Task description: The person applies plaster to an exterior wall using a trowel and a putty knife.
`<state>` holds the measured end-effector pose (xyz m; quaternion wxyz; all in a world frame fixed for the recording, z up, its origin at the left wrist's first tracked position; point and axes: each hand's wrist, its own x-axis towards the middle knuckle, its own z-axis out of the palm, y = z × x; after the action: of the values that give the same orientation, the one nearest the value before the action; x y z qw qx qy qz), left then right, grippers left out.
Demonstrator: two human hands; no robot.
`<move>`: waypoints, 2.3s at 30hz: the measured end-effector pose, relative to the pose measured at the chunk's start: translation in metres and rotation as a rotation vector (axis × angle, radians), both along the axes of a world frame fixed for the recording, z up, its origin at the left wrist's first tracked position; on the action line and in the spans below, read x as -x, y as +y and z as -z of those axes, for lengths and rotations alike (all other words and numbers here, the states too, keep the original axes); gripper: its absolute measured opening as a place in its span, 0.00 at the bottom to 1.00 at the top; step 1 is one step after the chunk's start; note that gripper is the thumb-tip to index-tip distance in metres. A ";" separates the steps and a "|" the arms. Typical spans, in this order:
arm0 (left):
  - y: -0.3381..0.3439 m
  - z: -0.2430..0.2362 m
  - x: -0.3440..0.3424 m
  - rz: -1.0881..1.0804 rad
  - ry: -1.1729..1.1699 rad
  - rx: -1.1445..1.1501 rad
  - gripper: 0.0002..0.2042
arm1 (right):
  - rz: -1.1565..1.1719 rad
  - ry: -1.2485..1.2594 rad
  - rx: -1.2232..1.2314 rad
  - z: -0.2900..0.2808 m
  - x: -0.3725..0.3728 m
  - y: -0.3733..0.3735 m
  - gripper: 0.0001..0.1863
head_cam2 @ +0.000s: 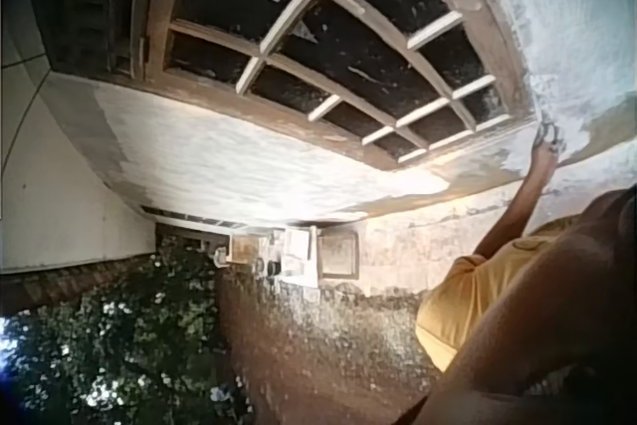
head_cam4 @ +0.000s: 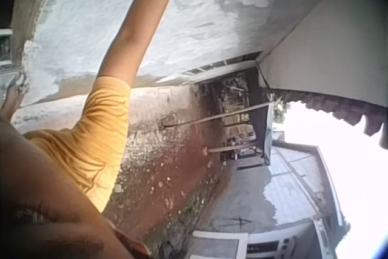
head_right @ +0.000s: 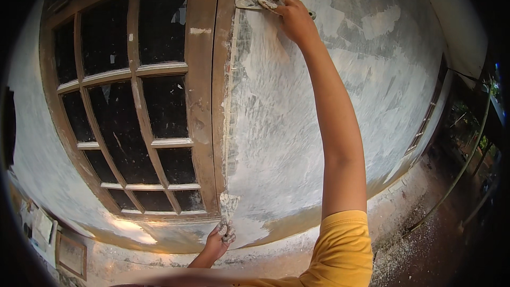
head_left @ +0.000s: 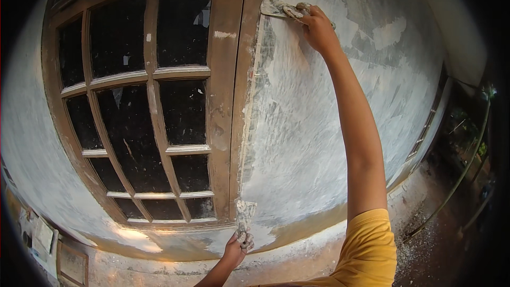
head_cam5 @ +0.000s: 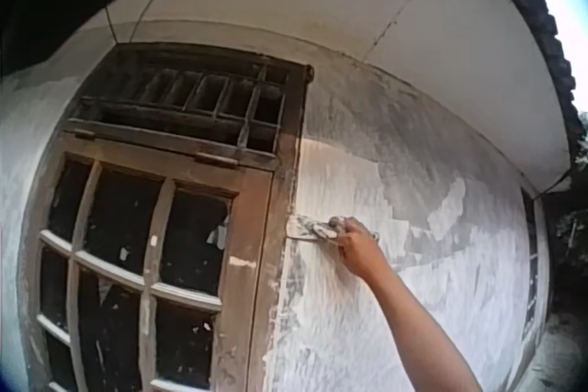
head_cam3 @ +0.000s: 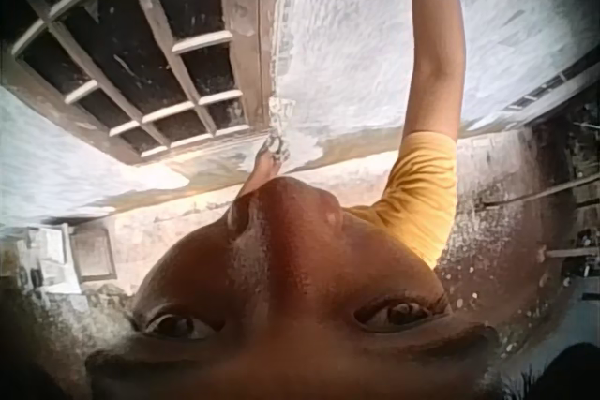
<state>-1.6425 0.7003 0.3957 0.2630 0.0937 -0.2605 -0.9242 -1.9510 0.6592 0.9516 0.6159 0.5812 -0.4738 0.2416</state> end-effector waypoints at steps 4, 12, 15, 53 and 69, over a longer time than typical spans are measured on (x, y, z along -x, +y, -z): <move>-0.001 0.000 0.001 -0.003 0.002 -0.006 0.09 | -0.045 0.055 0.003 0.000 -0.009 -0.002 0.13; -0.001 0.003 -0.002 -0.004 -0.007 -0.038 0.10 | 0.099 0.118 0.017 -0.016 -0.003 0.018 0.15; 0.001 0.001 -0.005 -0.008 -0.035 -0.026 0.09 | 0.067 0.056 0.039 -0.015 0.000 0.023 0.14; -0.003 -0.001 -0.019 0.020 -0.023 -0.016 0.07 | 0.130 0.077 0.022 -0.009 -0.039 0.028 0.09; -0.001 0.009 -0.013 0.025 -0.013 -0.040 0.06 | -0.003 0.125 -0.030 -0.005 -0.026 0.007 0.11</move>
<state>-1.6293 0.6996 0.3871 0.2477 0.1015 -0.2447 -0.9319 -1.9245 0.6665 0.9571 0.6352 0.6052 -0.4370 0.1984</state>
